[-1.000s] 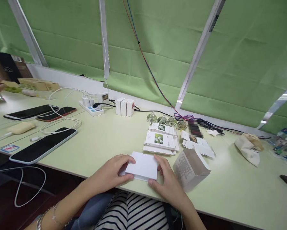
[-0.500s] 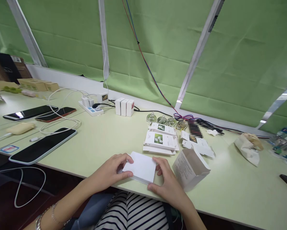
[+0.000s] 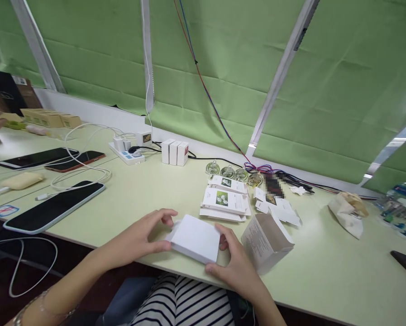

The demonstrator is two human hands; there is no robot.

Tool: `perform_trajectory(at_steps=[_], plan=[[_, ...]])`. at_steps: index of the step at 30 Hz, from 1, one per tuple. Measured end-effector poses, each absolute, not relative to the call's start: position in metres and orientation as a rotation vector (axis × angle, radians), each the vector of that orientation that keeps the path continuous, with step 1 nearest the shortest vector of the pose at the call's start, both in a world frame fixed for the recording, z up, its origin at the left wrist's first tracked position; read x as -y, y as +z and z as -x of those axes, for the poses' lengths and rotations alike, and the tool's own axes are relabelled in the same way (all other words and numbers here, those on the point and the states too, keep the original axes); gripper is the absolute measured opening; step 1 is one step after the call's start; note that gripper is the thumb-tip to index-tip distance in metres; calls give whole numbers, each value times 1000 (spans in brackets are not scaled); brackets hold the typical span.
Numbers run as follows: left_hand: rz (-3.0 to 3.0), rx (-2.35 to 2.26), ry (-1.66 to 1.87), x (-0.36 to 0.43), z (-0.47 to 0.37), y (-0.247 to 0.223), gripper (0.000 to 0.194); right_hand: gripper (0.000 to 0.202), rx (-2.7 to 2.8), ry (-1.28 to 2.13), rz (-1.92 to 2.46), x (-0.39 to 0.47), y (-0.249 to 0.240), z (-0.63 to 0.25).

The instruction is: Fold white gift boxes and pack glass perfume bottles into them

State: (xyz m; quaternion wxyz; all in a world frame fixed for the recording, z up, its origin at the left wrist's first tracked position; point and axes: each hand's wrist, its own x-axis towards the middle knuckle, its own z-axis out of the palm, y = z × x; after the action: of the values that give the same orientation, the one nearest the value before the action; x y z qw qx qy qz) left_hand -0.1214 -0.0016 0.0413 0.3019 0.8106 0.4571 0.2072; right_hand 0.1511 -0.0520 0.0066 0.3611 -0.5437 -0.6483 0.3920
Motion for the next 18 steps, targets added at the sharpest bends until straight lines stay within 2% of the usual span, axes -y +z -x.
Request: perform_trajectory(at_steps=[4, 7, 10, 13, 18], plan=[[-1994, -1236, 645, -1, 129, 47, 73, 85, 1361, 1245, 1107, 50, 1, -148], [-1856, -979, 717, 7, 111, 37, 84, 89, 1231, 1360, 836, 50, -2, -139], [-1649, -719, 749, 21, 83, 19, 93, 90, 1225, 1391, 783, 53, -2, -132], [-1538, -660, 789, 31, 64, 6, 93, 95, 1266, 1411, 787, 54, 0, -130], [-1576, -782, 689, 37, 61, 11, 73, 101, 1398, 1355, 910, 56, 1, -132]])
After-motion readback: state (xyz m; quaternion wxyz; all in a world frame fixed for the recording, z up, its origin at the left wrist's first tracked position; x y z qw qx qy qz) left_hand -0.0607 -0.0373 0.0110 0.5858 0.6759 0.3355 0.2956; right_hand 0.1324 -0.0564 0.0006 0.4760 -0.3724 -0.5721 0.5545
